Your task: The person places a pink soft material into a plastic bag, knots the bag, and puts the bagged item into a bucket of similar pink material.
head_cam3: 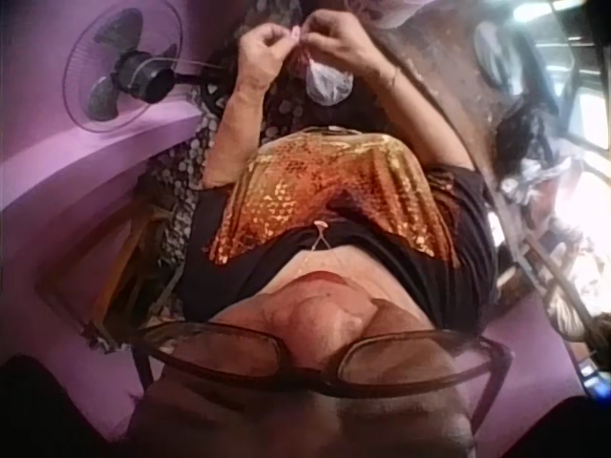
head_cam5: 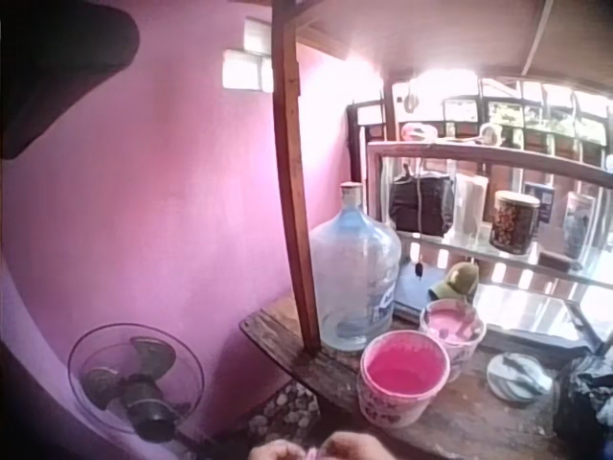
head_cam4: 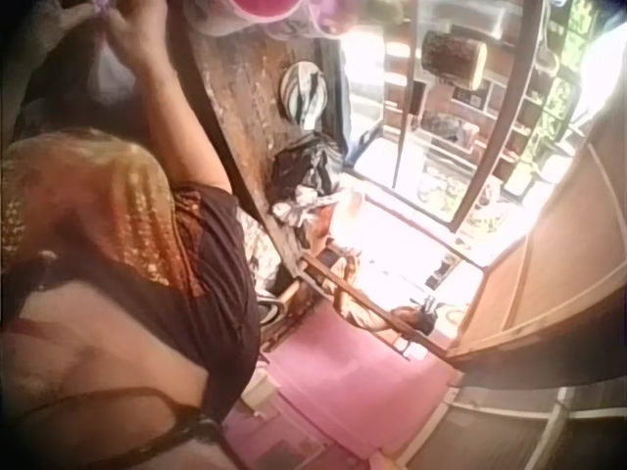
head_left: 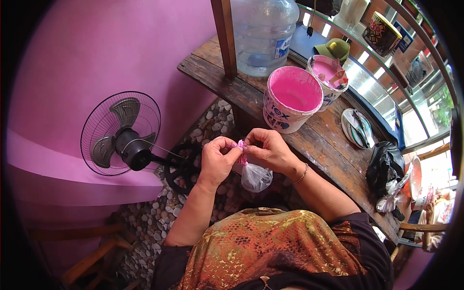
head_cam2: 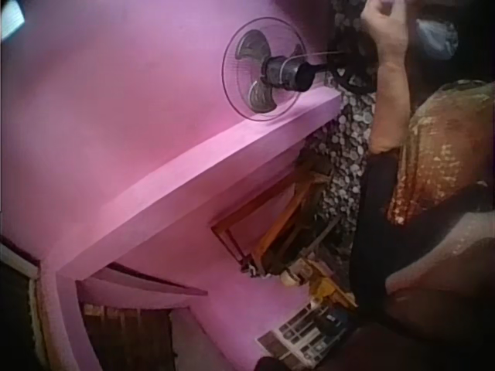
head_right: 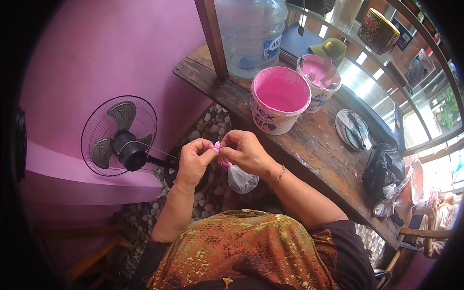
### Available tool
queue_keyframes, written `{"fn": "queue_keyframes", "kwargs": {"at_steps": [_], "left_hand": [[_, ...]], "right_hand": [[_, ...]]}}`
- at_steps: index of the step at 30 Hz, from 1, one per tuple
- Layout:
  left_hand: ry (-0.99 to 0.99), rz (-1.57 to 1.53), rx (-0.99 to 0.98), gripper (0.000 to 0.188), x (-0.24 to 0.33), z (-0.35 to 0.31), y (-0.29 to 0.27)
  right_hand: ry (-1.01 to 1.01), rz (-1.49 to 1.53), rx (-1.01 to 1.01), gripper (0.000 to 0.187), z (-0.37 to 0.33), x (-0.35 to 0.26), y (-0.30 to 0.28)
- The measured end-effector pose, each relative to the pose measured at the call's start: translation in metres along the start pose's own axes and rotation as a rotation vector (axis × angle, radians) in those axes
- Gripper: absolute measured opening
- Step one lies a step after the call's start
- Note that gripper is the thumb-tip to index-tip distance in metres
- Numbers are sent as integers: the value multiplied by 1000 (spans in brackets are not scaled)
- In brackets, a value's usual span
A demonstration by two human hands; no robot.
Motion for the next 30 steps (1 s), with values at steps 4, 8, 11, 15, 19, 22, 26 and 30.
{"fn": "queue_keyframes", "kwargs": {"at_steps": [4,8,11,15,19,22,26,30], "left_hand": [[27,95,124,5,-8,1,2],[42,224,175,11,-18,5,1],[103,387,194,13,-14,5,-1],[451,873,284,13,8,1,6],[152,762,230,15,10,2,7],[26,447,144,14,1,6,4],[34,304,126,12,-10,9,3],[19,222,95,12,-17,13,2]], "right_hand": [[-25,-35,49,15,0,8,6],[128,326,-18,12,-4,23,10],[172,469,0,11,-10,12,9],[149,482,-10,11,-13,31,-2],[193,435,-3,8,-12,32,-12],[186,272,-35,10,-12,26,-15],[94,81,-27,19,-11,25,-7],[156,73,81,25,-10,27,-6]]}}
Point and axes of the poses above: each hand's wrist, its own z-axis towards the middle knuckle, its own y-axis out of the palm, x = y × z, the point moved 5 cm from there along z, towards the middle knuckle, and after that the axes turned 6 degrees about -x, right-handed, at the moved point
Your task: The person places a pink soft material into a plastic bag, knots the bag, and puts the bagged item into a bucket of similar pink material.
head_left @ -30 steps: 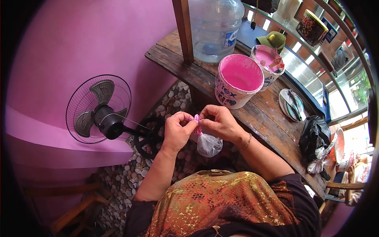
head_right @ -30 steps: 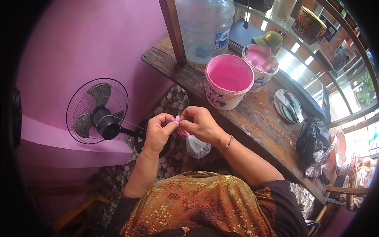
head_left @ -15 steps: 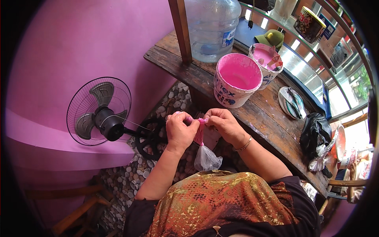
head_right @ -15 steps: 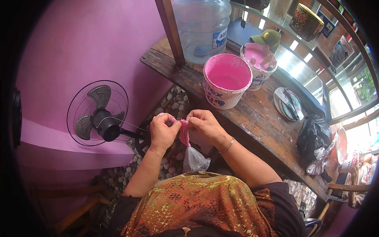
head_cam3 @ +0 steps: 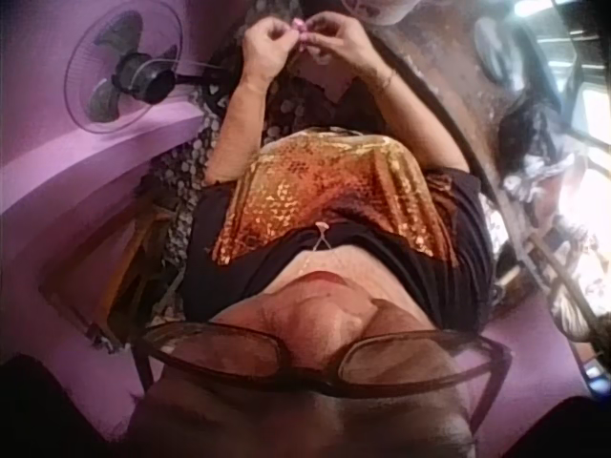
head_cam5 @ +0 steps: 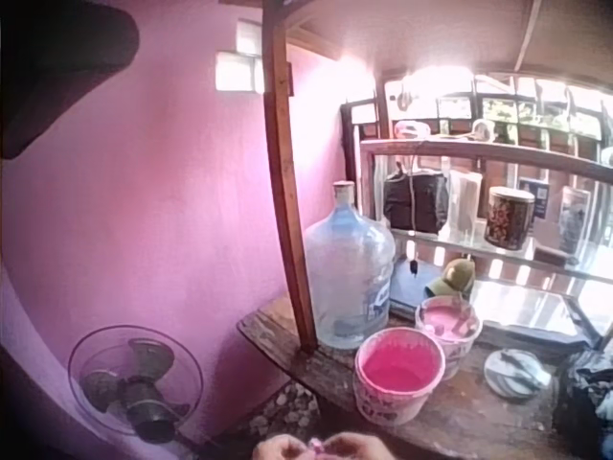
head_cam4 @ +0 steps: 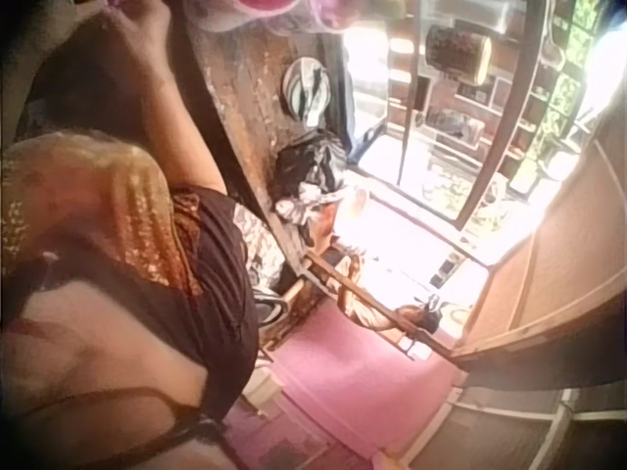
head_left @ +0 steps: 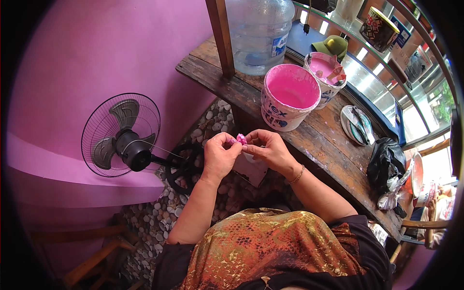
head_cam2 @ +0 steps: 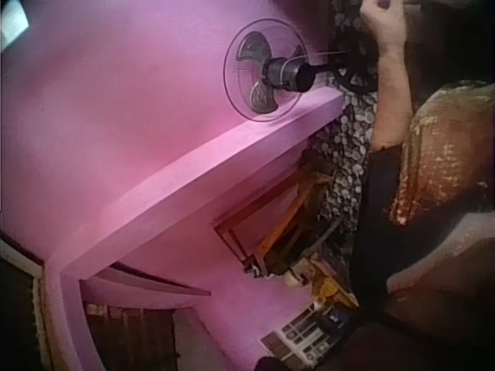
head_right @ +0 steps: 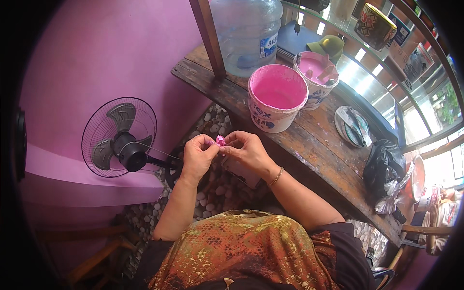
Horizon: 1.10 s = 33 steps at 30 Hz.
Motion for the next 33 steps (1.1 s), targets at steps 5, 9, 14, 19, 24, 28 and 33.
{"fn": "queue_keyframes", "kwargs": {"at_steps": [5,9,14,19,24,28,33], "left_hand": [[-16,-240,-136,10,-2,-2,5],[6,-294,-144,9,-14,-3,7],[5,-260,-158,8,-6,-6,10],[-38,-329,-117,9,3,-8,16],[-26,-404,-13,10,-1,-4,12],[-53,-546,-105,15,-9,-3,11],[-137,-780,-147,11,-15,-2,17]], "right_hand": [[-29,198,-34,18,3,4,2],[54,321,-64,19,2,10,-2],[103,315,-61,18,-1,11,-2],[34,-51,95,16,-1,4,-5],[3,-21,107,16,-4,-3,-1],[37,22,-15,19,-1,-9,5],[45,165,-15,18,6,11,-1]]}}
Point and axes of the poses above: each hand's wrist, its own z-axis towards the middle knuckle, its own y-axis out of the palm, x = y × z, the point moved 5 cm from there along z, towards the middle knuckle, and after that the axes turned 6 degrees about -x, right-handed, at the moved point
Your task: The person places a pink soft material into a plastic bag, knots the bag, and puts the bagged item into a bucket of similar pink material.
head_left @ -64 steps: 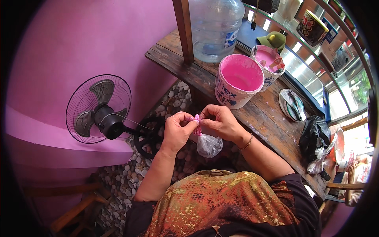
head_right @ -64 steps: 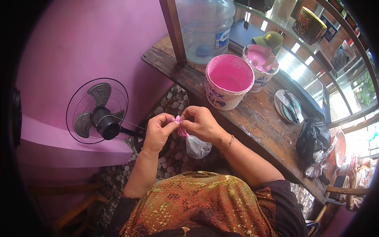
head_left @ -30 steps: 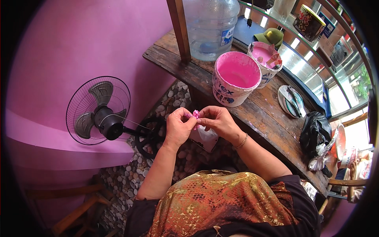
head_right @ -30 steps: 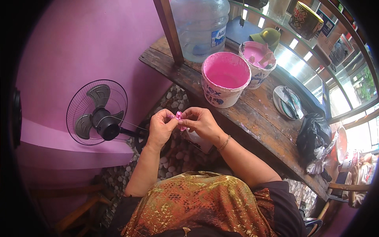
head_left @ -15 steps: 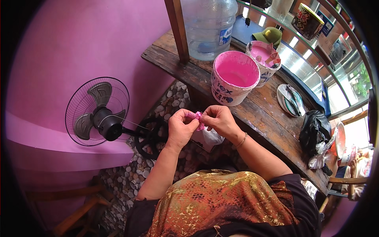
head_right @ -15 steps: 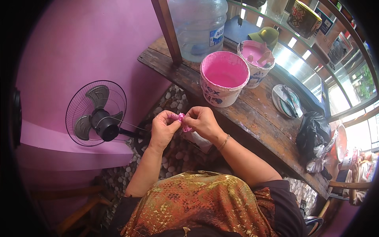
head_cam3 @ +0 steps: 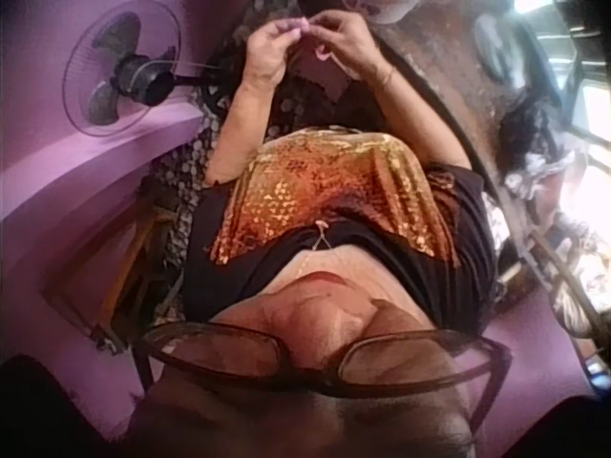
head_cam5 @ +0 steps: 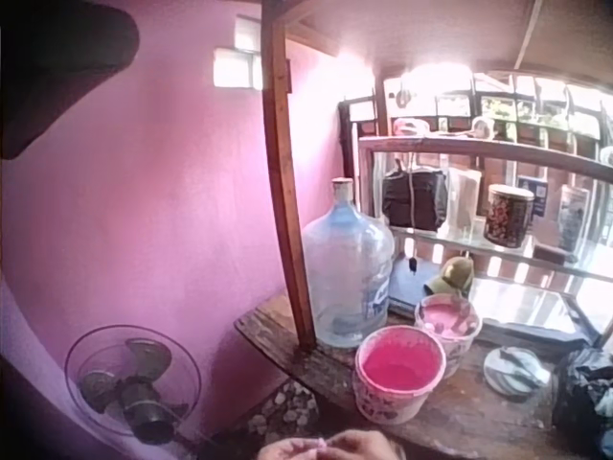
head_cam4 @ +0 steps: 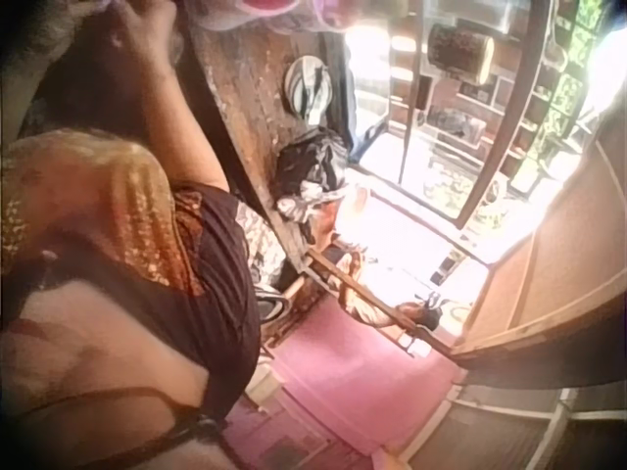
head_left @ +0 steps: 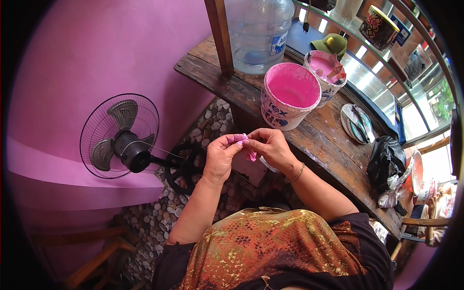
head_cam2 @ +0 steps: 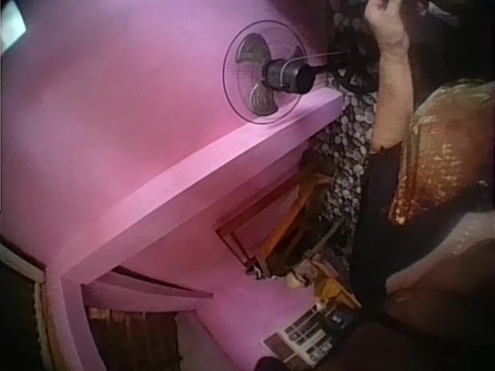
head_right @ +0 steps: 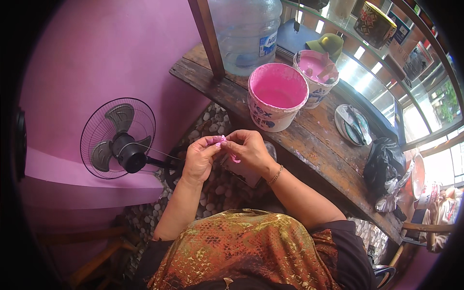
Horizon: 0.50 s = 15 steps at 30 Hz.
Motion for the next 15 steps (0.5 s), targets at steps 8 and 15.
{"fn": "queue_keyframes", "kwargs": {"at_steps": [8,15], "left_hand": [[132,341,129,9,-6,0,-10],[177,527,144,6,17,-8,12]], "right_hand": [[-316,-904,305,19,-9,-31,19],[-136,-772,331,19,-3,-25,9]]}}
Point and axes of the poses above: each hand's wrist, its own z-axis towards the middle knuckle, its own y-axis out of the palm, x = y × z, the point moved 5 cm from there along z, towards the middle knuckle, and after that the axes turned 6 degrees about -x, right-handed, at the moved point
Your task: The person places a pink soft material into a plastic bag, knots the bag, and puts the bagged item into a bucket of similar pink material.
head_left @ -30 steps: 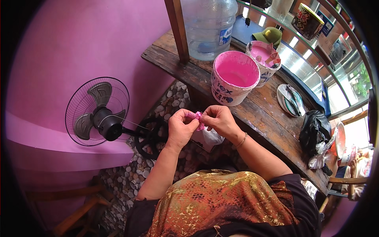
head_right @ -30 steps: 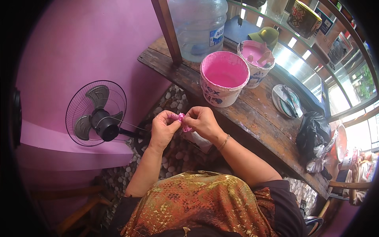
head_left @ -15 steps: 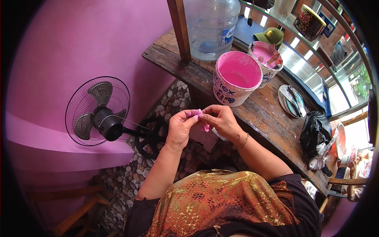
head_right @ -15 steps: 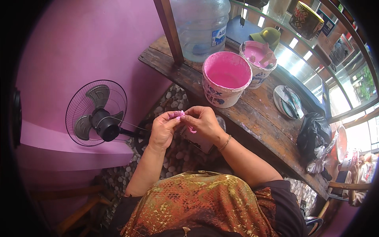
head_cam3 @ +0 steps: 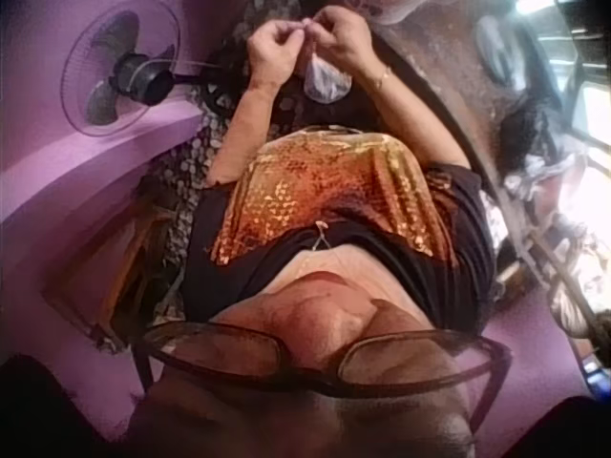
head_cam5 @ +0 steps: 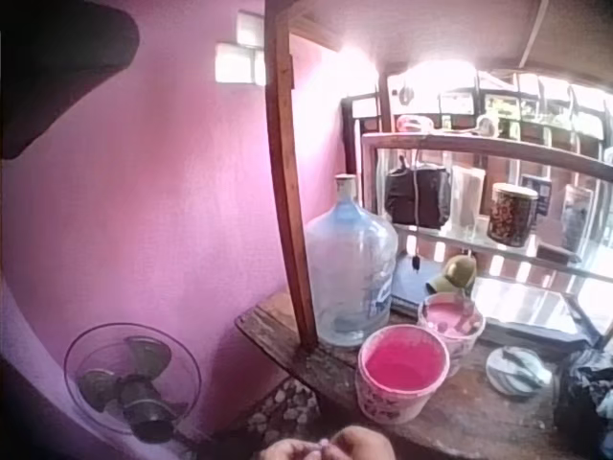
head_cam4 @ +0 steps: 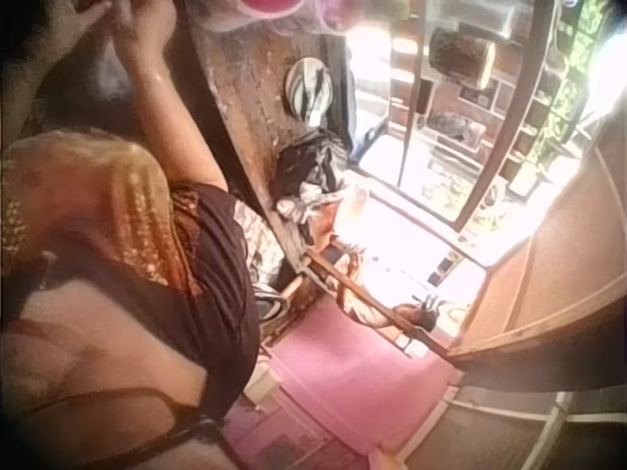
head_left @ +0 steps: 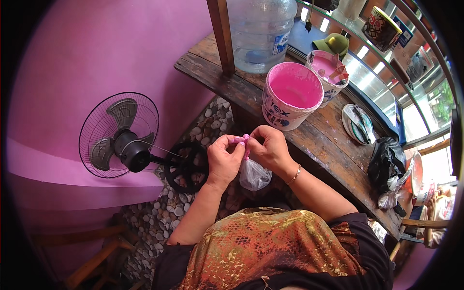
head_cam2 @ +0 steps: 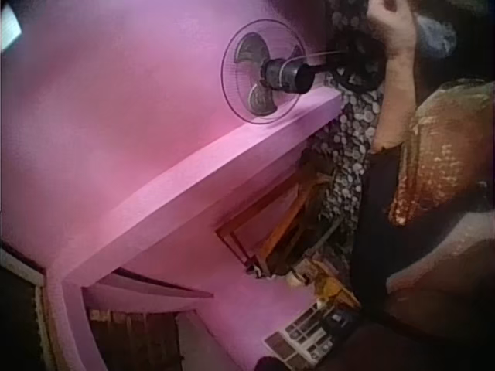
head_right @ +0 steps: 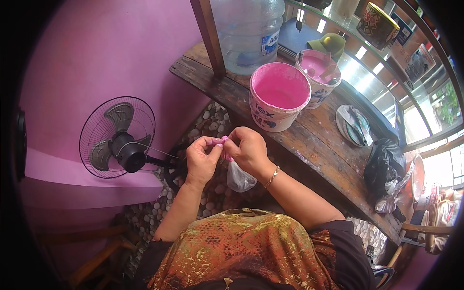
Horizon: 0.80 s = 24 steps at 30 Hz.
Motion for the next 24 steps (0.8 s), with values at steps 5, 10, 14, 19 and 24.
{"fn": "queue_keyframes", "kwargs": {"at_steps": [5,10,14,19,24], "left_hand": [[-62,121,-75,6,-6,5,-2],[-144,-100,-118,5,-27,9,-8],[-158,-42,-126,5,-29,6,1],[-3,533,17,9,-3,4,12],[-34,316,53,12,-40,16,0]], "right_hand": [[-34,185,83,20,2,4,3],[-113,32,77,21,-1,1,-3],[-85,-241,-39,21,-2,-7,-5],[-79,-400,-18,20,-1,-4,-6],[-126,-432,28,14,-2,-15,-1]]}}
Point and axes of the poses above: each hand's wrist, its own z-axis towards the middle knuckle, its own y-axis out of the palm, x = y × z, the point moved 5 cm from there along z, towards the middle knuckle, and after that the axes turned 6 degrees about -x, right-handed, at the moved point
